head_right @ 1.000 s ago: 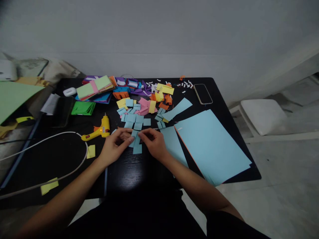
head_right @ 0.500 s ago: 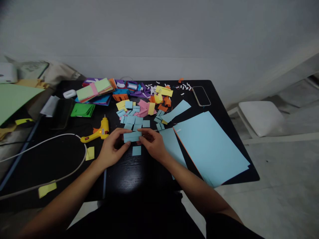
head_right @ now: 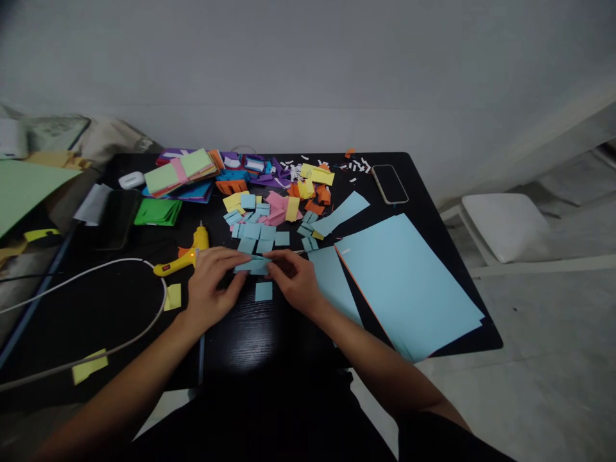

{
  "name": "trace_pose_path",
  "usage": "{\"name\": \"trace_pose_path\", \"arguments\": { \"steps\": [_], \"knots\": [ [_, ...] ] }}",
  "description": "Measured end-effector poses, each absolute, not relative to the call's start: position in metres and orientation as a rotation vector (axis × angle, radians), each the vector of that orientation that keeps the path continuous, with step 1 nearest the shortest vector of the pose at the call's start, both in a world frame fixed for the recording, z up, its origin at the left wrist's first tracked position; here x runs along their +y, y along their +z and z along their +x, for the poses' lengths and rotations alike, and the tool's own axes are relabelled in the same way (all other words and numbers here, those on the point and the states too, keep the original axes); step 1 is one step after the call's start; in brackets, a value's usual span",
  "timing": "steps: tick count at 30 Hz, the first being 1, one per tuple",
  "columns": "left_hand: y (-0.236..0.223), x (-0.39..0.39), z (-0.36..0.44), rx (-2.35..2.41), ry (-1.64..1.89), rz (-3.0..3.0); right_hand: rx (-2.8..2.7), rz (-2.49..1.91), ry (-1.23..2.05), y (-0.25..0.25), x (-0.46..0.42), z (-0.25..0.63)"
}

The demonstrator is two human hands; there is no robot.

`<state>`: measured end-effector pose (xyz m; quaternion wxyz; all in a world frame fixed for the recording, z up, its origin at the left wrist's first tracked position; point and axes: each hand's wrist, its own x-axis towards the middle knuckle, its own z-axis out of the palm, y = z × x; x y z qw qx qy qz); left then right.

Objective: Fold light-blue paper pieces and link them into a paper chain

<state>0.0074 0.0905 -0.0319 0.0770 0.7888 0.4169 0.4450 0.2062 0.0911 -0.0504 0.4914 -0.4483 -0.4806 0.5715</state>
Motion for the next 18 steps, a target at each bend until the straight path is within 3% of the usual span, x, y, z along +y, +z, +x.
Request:
{"name": "trace_pose_path", "arguments": {
  "steps": [18],
  "knots": [
    [-0.0355, 0.0919, 0.0058, 1.275, 1.183, 2.275, -1.184, -1.124, 1.35, -0.0524, 0.0917, 0.2034]
  ]
}}
